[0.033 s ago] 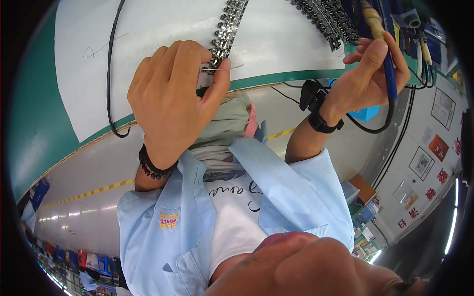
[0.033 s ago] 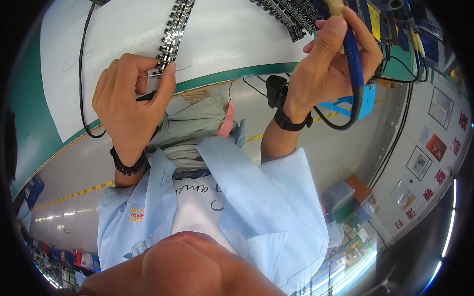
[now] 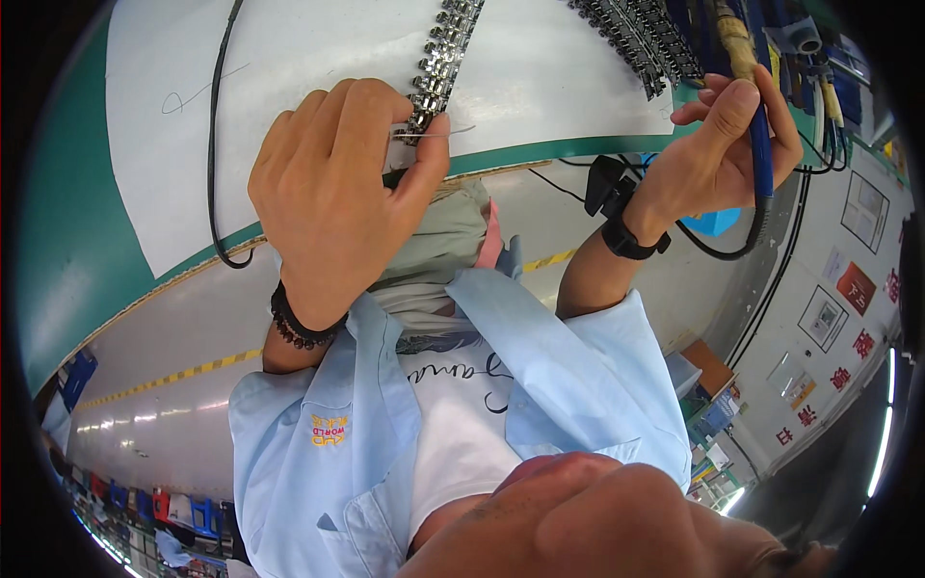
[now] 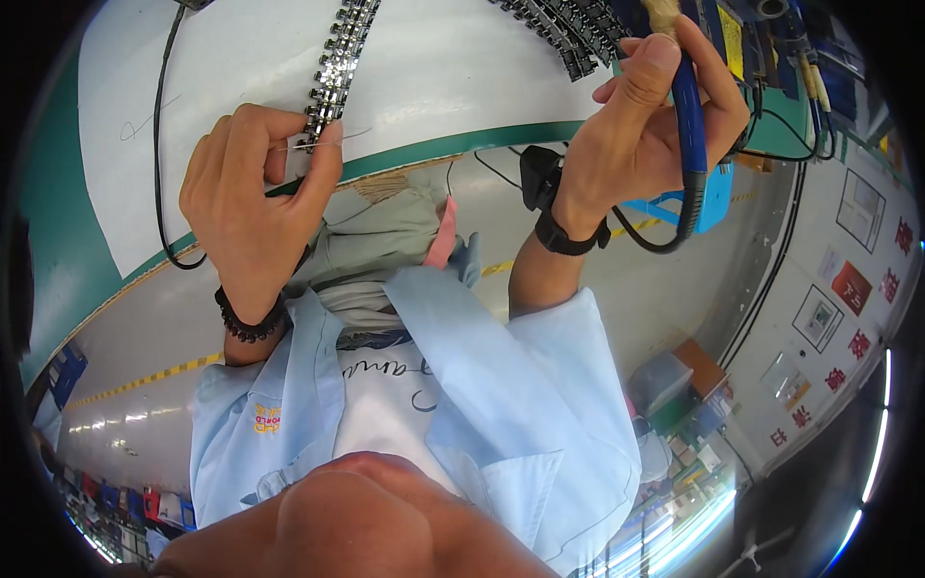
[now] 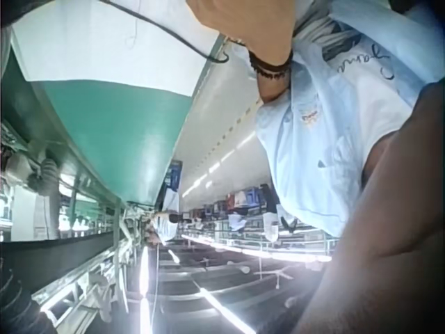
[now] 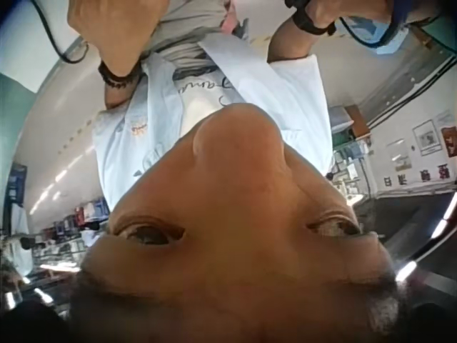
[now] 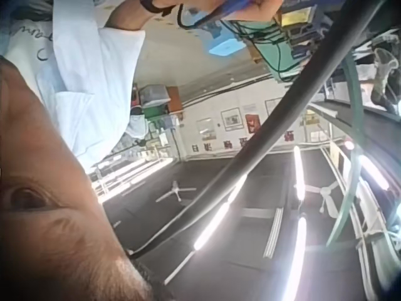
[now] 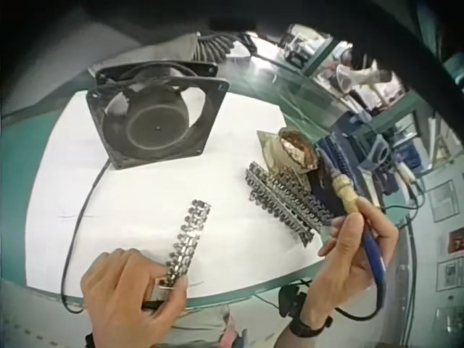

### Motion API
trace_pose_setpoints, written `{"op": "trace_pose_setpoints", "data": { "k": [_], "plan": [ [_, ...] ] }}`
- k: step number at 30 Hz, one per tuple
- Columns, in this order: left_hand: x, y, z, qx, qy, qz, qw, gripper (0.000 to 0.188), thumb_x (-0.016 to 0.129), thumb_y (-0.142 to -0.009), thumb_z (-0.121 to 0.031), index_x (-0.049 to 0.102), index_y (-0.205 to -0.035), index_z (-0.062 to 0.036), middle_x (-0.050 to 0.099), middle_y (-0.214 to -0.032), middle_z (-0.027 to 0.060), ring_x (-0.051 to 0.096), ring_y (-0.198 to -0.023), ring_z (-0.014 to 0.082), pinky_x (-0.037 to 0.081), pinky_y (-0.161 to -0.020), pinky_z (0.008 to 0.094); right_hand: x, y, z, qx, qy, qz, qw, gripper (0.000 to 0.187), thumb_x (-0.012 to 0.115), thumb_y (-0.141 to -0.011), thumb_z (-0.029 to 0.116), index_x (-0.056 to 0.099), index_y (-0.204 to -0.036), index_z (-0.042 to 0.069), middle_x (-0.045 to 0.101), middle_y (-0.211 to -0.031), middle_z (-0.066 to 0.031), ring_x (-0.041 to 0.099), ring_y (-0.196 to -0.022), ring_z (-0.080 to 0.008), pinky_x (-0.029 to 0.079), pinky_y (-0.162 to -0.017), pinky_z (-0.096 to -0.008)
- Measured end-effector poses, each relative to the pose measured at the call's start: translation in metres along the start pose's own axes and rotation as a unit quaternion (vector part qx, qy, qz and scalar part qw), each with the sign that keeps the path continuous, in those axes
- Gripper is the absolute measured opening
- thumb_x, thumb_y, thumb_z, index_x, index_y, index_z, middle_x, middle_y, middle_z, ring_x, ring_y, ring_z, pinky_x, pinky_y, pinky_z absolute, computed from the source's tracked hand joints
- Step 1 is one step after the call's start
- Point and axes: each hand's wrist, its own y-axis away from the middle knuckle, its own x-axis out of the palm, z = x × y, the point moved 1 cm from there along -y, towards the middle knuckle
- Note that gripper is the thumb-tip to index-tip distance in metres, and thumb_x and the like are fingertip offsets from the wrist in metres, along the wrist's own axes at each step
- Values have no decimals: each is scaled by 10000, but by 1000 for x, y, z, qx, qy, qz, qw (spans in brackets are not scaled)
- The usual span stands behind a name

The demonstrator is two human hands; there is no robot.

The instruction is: Soldering electronic pins onto a component strip at a workbench.

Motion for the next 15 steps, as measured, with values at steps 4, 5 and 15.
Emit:
{"op": "trace_pose_setpoints", "data": {
  "k": [4,5,15],
  "plan": [
    [0,-1,-1,-2,2,1,1000,279,821,-716,-175,562,-803,-114,542,-675,-1,477,-567,200,359,-521,331,1,3,1,-29,-11,-23,999,299,693,-961,196,564,-1118,-24,700,-800,-163,643,-597,-130,467,-446,-190],
    [0,-1,-1,-3,1,3,1000,278,821,-717,-175,563,-803,-116,539,-671,-3,474,-565,198,356,-519,330,1,4,2,-35,-15,-29,999,299,695,-959,193,564,-1116,-25,700,-800,-164,647,-601,-132,467,-447,-189],
    [0,-1,-2,-7,-1,9,1000,272,820,-718,-175,566,-797,-121,536,-668,-11,465,-558,194,350,-517,326,6,9,-6,-41,-17,1,999,286,696,-958,184,568,-1107,-23,705,-802,-162,672,-623,-143,467,-446,-183]
  ]
}}
